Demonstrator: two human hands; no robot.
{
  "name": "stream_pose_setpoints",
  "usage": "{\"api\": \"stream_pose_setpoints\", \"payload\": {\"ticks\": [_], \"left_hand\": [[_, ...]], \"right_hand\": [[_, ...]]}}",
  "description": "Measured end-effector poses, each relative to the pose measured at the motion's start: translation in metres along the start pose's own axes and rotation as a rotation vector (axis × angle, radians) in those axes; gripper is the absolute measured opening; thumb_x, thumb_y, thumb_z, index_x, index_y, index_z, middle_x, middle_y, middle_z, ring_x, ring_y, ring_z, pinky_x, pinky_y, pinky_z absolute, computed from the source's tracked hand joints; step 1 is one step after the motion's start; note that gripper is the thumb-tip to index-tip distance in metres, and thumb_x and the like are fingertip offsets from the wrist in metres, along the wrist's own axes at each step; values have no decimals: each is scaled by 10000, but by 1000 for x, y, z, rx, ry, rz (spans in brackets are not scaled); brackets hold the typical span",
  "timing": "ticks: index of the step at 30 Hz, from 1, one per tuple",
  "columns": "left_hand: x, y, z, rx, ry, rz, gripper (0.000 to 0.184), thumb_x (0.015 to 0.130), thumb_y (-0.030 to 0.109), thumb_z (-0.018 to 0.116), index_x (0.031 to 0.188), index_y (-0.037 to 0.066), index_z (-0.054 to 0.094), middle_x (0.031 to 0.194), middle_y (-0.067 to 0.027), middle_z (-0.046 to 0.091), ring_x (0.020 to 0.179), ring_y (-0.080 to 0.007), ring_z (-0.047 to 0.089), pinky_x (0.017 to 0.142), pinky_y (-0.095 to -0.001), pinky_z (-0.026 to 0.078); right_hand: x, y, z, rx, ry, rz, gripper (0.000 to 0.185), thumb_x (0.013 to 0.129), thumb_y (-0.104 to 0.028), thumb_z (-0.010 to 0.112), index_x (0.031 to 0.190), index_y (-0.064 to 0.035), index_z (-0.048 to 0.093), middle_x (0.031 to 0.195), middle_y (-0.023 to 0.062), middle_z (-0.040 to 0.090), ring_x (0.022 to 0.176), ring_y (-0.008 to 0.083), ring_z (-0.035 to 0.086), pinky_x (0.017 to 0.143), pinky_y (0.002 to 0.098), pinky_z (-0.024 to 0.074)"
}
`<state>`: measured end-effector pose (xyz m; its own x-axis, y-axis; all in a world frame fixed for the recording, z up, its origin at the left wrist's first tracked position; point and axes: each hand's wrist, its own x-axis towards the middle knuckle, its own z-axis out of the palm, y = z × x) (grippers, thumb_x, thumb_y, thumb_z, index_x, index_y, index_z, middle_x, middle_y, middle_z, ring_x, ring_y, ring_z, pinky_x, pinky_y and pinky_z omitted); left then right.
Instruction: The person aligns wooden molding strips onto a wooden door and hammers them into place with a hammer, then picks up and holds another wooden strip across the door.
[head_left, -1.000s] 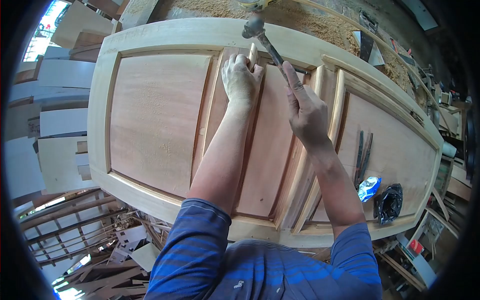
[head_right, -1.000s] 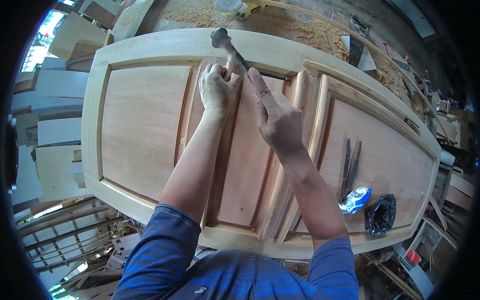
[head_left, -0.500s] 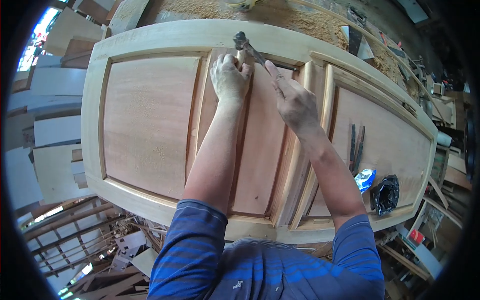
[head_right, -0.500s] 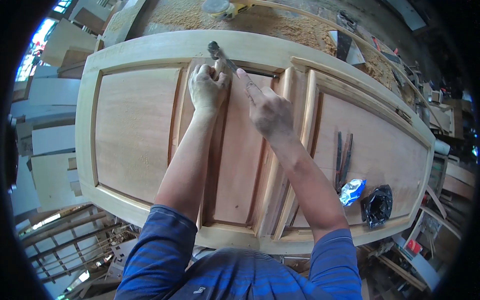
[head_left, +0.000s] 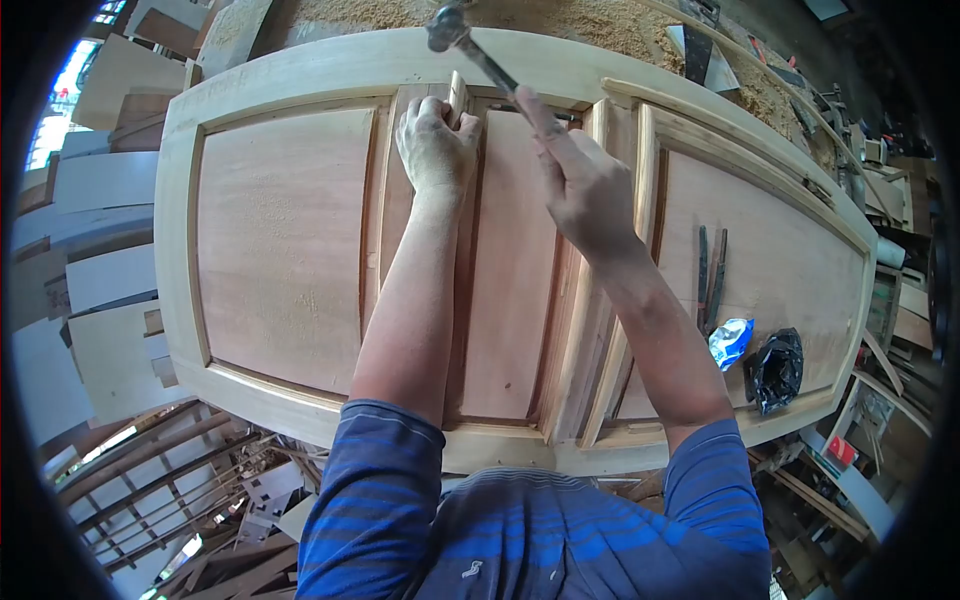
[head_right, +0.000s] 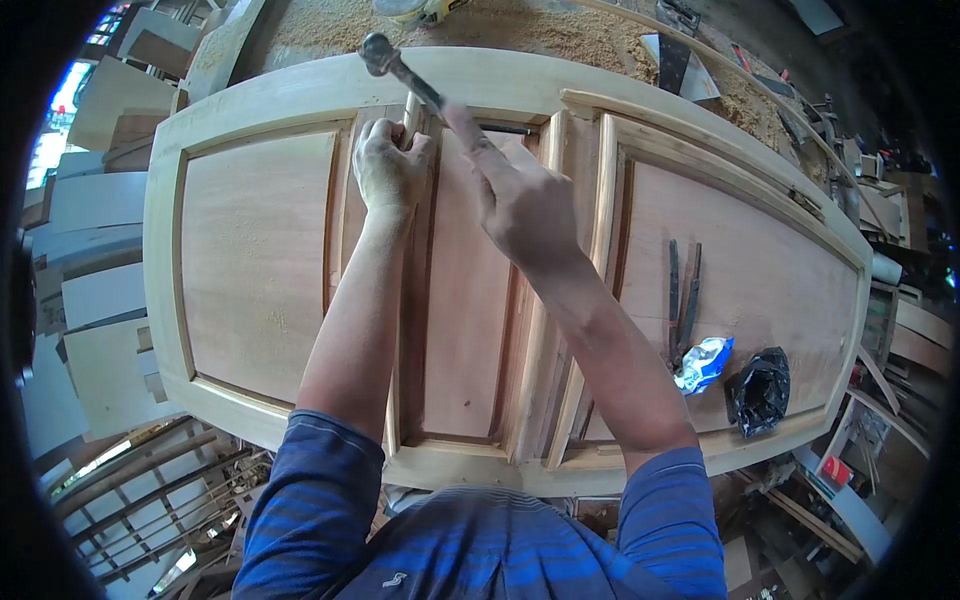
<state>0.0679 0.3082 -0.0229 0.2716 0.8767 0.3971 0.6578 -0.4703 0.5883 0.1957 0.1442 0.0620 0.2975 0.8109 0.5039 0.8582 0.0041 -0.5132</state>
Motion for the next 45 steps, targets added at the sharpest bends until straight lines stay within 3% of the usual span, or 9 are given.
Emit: {"api": "stream_pose_setpoints", "payload": {"ticks": [2, 5, 6, 9, 13, 18, 24, 39, 45], "left_hand": [[1, 1, -3, 3, -49, -51, 244, 862, 232, 822, 946, 23, 730, 1030, -154, 709, 1041, -377, 675, 970, -497, 533], [1, 6, -5, -3, -65, -64, 227, 862, 221, 819, 946, 28, 733, 1036, -151, 711, 1053, -375, 669, 985, -498, 530], [1, 7, -6, -1, -58, -59, 227, 861, 220, 820, 940, 27, 733, 1030, -151, 712, 1048, -375, 671, 981, -498, 532], [1, 4, -4, -15, -32, -42, 243, 857, 229, 826, 930, 18, 730, 1021, -158, 713, 1021, -383, 678, 960, -503, 542], [1, 4, -3, -6, -27, -35, 263, 851, 233, 835, 929, 6, 726, 1018, -163, 712, 1013, -386, 689, 943, -508, 550], [2, 5, -4, -23, -44, -59, 261, 851, 232, 836, 920, 6, 724, 1000, -161, 711, 1015, -382, 692, 944, -506, 550], [2, 4, -4, -19, -45, -52, 251, 851, 232, 835, 920, 16, 726, 991, -160, 711, 1004, -382, 694, 928, -507, 551], [6, 9, -4, 124, -86, -73, 359, 843, 308, 840, 975, -14, 753, 1038, -183, 735, 980, -389, 732, 922, -483, 574], [5, 9, -3, 101, -55, -47, 294, 833, 257, 851, 945, 15, 729, 1017, -178, 734, 970, -389, 721, 901, -502, 581]], "right_hand": [[-7, 3, 2, 93, 69, 2, 621, 1108, -119, 663, 1688, -288, 525, 819, 43, 684, 600, 208, 634, 557, 402, 563], [-48, 2, 36, 696, 27, 569, 546, 1170, -162, 601, 1702, -243, 508, 815, -25, 619, 581, 110, 536, 513, 333, 495], [-57, -1, 49, 879, 42, 704, 533, 1213, -215, 524, 1739, -225, 437, 818, -62, 533, 593, 35, 441, 474, 249, 415], [-56, -29, 47, 1188, 45, 1109, 570, 1220, -245, 504, 1771, -241, 359, 796, -63, 511, 567, 24, 425, 446, 215, 392], [-56, -46, 59, 1263, 9, 1082, 585, 1221, -260, 496, 1781, -246, 328, 780, -65, 490, 543, 18, 404, 424, 202, 372], [-57, -54, 70, 1215, 5, 1116, 574, 1214, -222, 509, 1764, -133, 368, 891, -72, 476, 708, 35, 484, 596, 206, 463], [-62, -54, 75, 1152, 3, 1091, 572, 1216, -197, 490, 1769, -130, 360, 928, -65, 504, 726, 38, 484, 634, 225, 472], [-87, -45, 63, 903, 137, 939, 619, 1217, -191, 495, 1799, -178, 286, 853, -64, 491, 702, 32, 450, 609, 209, 442], [-92, -39, 71, 746, 124, 836, 589, 1198, -134, 523, 1767, -162, 378, 857, 2, 624, 683, 54, 495, 618, 264, 480]]}}
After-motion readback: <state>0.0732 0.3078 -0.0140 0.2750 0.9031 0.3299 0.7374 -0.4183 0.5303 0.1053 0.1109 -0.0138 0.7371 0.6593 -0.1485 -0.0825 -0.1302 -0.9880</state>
